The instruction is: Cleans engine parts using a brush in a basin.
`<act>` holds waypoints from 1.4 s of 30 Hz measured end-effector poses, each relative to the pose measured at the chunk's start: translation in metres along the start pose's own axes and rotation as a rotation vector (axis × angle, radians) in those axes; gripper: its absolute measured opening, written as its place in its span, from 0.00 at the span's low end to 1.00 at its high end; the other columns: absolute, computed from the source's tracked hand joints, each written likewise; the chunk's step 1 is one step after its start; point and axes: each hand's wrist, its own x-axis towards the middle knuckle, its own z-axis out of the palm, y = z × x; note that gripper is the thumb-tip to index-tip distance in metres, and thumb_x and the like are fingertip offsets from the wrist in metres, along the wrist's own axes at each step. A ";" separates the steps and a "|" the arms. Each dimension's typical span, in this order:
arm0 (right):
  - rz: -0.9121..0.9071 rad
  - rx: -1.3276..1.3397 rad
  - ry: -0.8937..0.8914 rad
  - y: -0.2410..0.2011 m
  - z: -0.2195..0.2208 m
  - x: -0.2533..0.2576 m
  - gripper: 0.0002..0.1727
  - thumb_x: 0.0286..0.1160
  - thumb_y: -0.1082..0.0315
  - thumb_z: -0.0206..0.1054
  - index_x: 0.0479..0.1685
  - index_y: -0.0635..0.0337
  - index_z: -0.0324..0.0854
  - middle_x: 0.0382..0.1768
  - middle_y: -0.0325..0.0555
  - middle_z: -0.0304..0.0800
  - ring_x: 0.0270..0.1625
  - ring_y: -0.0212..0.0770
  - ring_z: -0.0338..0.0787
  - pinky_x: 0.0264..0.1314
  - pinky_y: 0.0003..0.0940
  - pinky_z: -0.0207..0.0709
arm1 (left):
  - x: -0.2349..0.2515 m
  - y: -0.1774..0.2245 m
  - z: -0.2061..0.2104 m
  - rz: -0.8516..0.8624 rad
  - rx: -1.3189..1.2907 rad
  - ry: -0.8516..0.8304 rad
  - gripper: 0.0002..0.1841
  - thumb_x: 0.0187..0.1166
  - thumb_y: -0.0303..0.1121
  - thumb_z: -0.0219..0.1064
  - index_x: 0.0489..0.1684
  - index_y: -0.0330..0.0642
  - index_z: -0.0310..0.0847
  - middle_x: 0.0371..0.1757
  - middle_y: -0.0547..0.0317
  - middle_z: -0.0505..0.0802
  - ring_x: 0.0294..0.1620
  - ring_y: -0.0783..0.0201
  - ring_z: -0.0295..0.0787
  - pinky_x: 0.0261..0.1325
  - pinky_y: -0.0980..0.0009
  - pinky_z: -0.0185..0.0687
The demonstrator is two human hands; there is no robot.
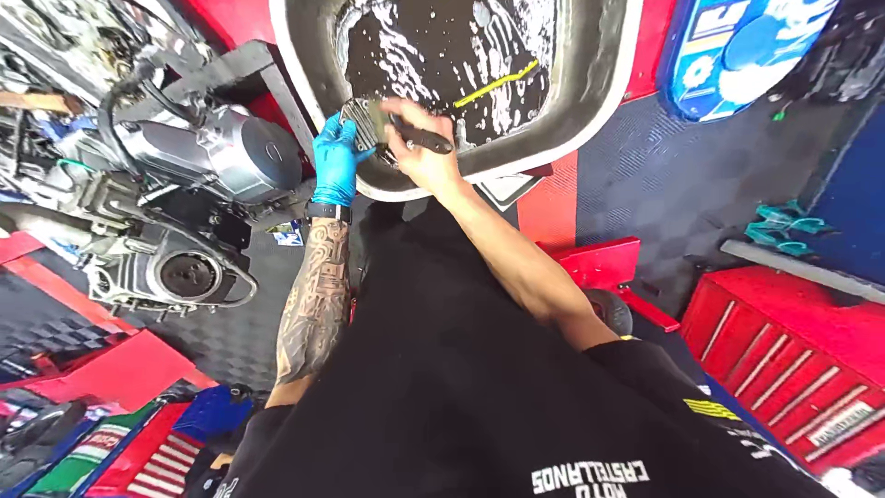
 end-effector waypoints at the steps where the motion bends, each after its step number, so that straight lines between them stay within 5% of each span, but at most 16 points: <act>1: -0.020 0.030 0.038 -0.011 -0.001 0.006 0.17 0.74 0.71 0.69 0.62 0.59 0.90 0.45 0.44 0.98 0.41 0.34 0.95 0.46 0.37 0.90 | -0.004 -0.001 0.002 -0.010 -0.012 -0.009 0.19 0.93 0.33 0.54 0.76 0.35 0.73 0.58 0.46 0.91 0.54 0.54 0.94 0.56 0.53 0.95; 5: -0.087 0.093 -0.073 0.007 0.006 -0.005 0.17 0.74 0.73 0.69 0.62 0.61 0.89 0.50 0.47 0.97 0.48 0.36 0.96 0.55 0.39 0.91 | -0.007 0.010 0.010 0.006 -0.044 0.016 0.18 0.93 0.34 0.53 0.72 0.36 0.75 0.52 0.49 0.91 0.47 0.57 0.93 0.52 0.56 0.93; 8: -0.002 0.004 -0.230 0.033 -0.007 -0.021 0.16 0.72 0.68 0.69 0.58 0.53 0.91 0.44 0.42 0.97 0.42 0.35 0.95 0.49 0.41 0.89 | 0.000 0.007 -0.006 0.057 -0.093 0.071 0.19 0.94 0.34 0.50 0.77 0.34 0.69 0.60 0.45 0.90 0.55 0.53 0.92 0.57 0.52 0.93; 13: 0.057 -0.008 -0.002 0.021 -0.036 -0.001 0.18 0.76 0.69 0.69 0.64 0.58 0.88 0.49 0.44 0.96 0.46 0.33 0.95 0.53 0.36 0.90 | 0.000 0.014 -0.008 0.018 -0.364 0.079 0.22 0.93 0.31 0.41 0.81 0.35 0.63 0.70 0.43 0.85 0.68 0.50 0.85 0.68 0.46 0.84; 15: 0.072 -0.082 -0.028 0.025 -0.040 0.012 0.18 0.77 0.66 0.68 0.65 0.55 0.88 0.48 0.42 0.97 0.45 0.34 0.95 0.53 0.37 0.89 | 0.001 0.020 -0.001 -0.050 -0.493 0.049 0.22 0.91 0.34 0.36 0.73 0.39 0.70 0.57 0.49 0.87 0.56 0.54 0.87 0.62 0.50 0.85; 17: 0.084 -0.169 -0.080 0.040 -0.036 0.017 0.18 0.77 0.64 0.67 0.64 0.51 0.89 0.46 0.42 0.97 0.46 0.36 0.95 0.53 0.41 0.88 | 0.001 0.025 0.008 -0.129 -0.597 -0.011 0.30 0.92 0.47 0.29 0.65 0.44 0.78 0.42 0.57 0.86 0.35 0.62 0.81 0.42 0.62 0.82; 20: 0.036 -0.173 -0.111 0.062 -0.020 0.020 0.18 0.78 0.64 0.67 0.65 0.53 0.88 0.48 0.44 0.98 0.48 0.38 0.96 0.57 0.41 0.89 | -0.002 0.033 0.015 -0.234 -0.797 -0.186 0.47 0.84 0.73 0.24 0.69 0.43 0.77 0.49 0.49 0.88 0.29 0.62 0.79 0.30 0.68 0.80; 27: 0.189 -0.381 -0.474 0.099 0.006 0.029 0.22 0.73 0.64 0.69 0.69 0.44 0.86 0.55 0.52 0.95 0.60 0.55 0.93 0.66 0.58 0.82 | -0.008 0.030 0.009 -0.212 -0.747 -0.355 0.43 0.89 0.64 0.23 0.69 0.38 0.76 0.51 0.44 0.89 0.21 0.63 0.75 0.16 0.74 0.67; 29: 0.211 -0.342 -0.392 0.095 -0.001 0.037 0.21 0.71 0.64 0.70 0.65 0.45 0.88 0.52 0.47 0.95 0.57 0.48 0.94 0.64 0.54 0.84 | -0.004 0.031 0.006 -0.223 -0.646 -0.326 0.41 0.90 0.63 0.23 0.70 0.43 0.77 0.58 0.46 0.90 0.30 0.63 0.83 0.21 0.73 0.74; 31: 0.172 -0.219 -0.187 0.077 -0.011 0.041 0.19 0.71 0.65 0.70 0.62 0.48 0.90 0.50 0.42 0.97 0.51 0.38 0.95 0.61 0.43 0.87 | -0.001 0.027 -0.001 -0.251 -0.543 -0.264 0.36 0.93 0.60 0.28 0.74 0.47 0.75 0.67 0.48 0.89 0.54 0.56 0.91 0.45 0.63 0.89; 34: 0.054 0.064 -0.005 0.036 -0.023 0.042 0.20 0.72 0.70 0.71 0.64 0.57 0.88 0.47 0.42 0.96 0.42 0.31 0.93 0.50 0.33 0.88 | 0.006 0.023 0.002 -0.305 -0.504 -0.179 0.31 0.95 0.57 0.35 0.78 0.45 0.71 0.67 0.44 0.88 0.68 0.47 0.87 0.68 0.47 0.85; 38: -0.055 0.284 -0.087 0.011 -0.003 0.022 0.19 0.68 0.72 0.76 0.60 0.62 0.89 0.50 0.46 0.96 0.49 0.35 0.95 0.57 0.36 0.90 | 0.012 0.024 0.025 -0.331 -0.544 -0.123 0.31 0.92 0.61 0.37 0.78 0.49 0.69 0.65 0.50 0.88 0.65 0.53 0.86 0.66 0.49 0.85; 42: -0.018 0.015 -0.194 0.035 -0.007 0.026 0.17 0.66 0.67 0.73 0.56 0.50 0.92 0.43 0.41 0.97 0.44 0.35 0.94 0.51 0.40 0.88 | 0.012 0.016 0.025 -0.373 -0.504 -0.078 0.34 0.91 0.63 0.40 0.83 0.49 0.66 0.71 0.46 0.85 0.70 0.48 0.85 0.68 0.42 0.83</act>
